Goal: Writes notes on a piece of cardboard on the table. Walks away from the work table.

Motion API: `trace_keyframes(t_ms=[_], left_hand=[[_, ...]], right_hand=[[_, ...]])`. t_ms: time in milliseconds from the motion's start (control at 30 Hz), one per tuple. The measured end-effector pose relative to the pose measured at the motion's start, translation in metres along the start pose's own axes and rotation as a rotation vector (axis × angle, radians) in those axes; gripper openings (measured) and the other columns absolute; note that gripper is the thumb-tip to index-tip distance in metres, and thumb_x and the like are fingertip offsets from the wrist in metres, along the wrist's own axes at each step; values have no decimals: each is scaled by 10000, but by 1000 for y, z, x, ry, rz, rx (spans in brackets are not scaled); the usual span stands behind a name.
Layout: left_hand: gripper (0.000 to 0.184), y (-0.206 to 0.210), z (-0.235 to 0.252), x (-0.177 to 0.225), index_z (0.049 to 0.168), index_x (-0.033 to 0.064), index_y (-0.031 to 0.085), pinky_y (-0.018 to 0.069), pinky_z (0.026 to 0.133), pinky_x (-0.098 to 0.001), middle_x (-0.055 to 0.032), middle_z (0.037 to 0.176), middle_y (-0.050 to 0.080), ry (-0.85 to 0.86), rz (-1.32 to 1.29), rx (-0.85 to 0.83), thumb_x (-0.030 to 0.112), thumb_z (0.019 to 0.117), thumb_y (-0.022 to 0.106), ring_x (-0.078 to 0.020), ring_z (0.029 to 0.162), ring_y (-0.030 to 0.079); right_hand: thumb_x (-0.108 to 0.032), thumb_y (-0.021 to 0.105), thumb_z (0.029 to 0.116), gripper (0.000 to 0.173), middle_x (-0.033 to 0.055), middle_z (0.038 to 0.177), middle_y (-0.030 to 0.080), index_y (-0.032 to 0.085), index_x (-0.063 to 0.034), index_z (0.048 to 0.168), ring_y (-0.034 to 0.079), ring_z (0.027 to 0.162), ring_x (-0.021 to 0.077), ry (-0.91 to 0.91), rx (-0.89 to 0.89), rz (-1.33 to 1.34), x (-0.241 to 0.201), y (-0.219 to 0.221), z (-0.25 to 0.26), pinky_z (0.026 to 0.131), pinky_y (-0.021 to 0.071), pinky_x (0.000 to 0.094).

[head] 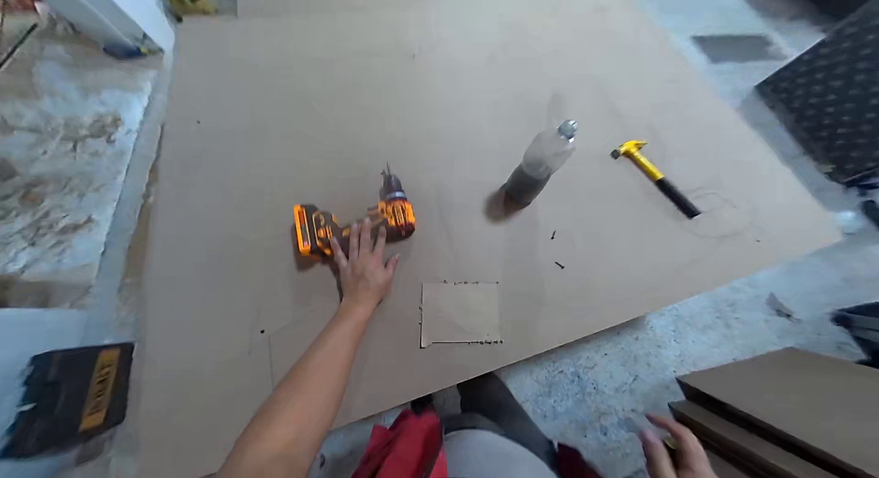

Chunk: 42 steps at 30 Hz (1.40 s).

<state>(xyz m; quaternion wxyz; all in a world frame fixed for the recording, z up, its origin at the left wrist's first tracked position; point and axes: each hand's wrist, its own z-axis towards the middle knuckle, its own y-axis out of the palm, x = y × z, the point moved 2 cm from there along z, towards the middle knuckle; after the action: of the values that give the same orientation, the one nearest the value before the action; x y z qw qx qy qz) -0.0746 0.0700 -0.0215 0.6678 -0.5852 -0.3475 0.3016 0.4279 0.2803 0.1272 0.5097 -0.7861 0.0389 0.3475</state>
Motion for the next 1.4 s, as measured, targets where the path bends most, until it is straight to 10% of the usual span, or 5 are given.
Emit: trace_keyframes(t_ms=[333, 633, 900, 1133, 1400], left_hand=[[709, -59, 190, -50, 1607, 102, 345, 33, 1203, -747, -195, 1697, 209, -264, -10, -77, 528, 1050, 450, -392, 1571, 188], [604, 14, 131, -26, 1561, 276, 471, 125, 1275, -620, -1, 1707, 259, 336, -222, -245, 589, 1050, 401, -222, 1592, 162], [603, 21, 275, -54, 1421, 117, 618, 471, 1136, -447, -71, 1472, 570, 179, -667, 169, 552, 1008, 560, -201, 1367, 534], [226, 14, 360, -16, 981, 172, 782, 438, 466, -221, 91, 664, 618, 349, -754, -317, 389, 916, 769, -22, 513, 496], [122, 21, 408, -93, 982, 86, 644, 490, 510, -216, -40, 757, 626, 279, -1482, -414, 138, 921, 736, -88, 564, 558]], right_hand=[[-563, 547, 1011, 761, 186, 1057, 717, 205, -341, 1654, 715, 890, 410, -506, -902, -534, -154, 214, 175, 749, 565, 599], [-441, 641, 1001, 607, 96, 962, 738, 440, -343, 1566, 711, 839, 293, -573, -706, -245, -331, 278, 365, 762, 581, 549], [-331, 260, 1138, 423, -34, 704, 505, 595, -109, 1272, 477, 552, 91, -249, -468, 1709, -434, 356, 510, 537, 470, 247], [-325, 230, 1141, 464, 56, 799, 621, 579, -54, 1285, 629, 658, 154, -245, -476, 1535, -435, 375, 520, 630, 584, 307], [-237, 568, 1066, 271, -5, 958, 719, 670, -90, 1270, 697, 802, 94, -624, -160, 866, -429, 371, 499, 689, 623, 274]])
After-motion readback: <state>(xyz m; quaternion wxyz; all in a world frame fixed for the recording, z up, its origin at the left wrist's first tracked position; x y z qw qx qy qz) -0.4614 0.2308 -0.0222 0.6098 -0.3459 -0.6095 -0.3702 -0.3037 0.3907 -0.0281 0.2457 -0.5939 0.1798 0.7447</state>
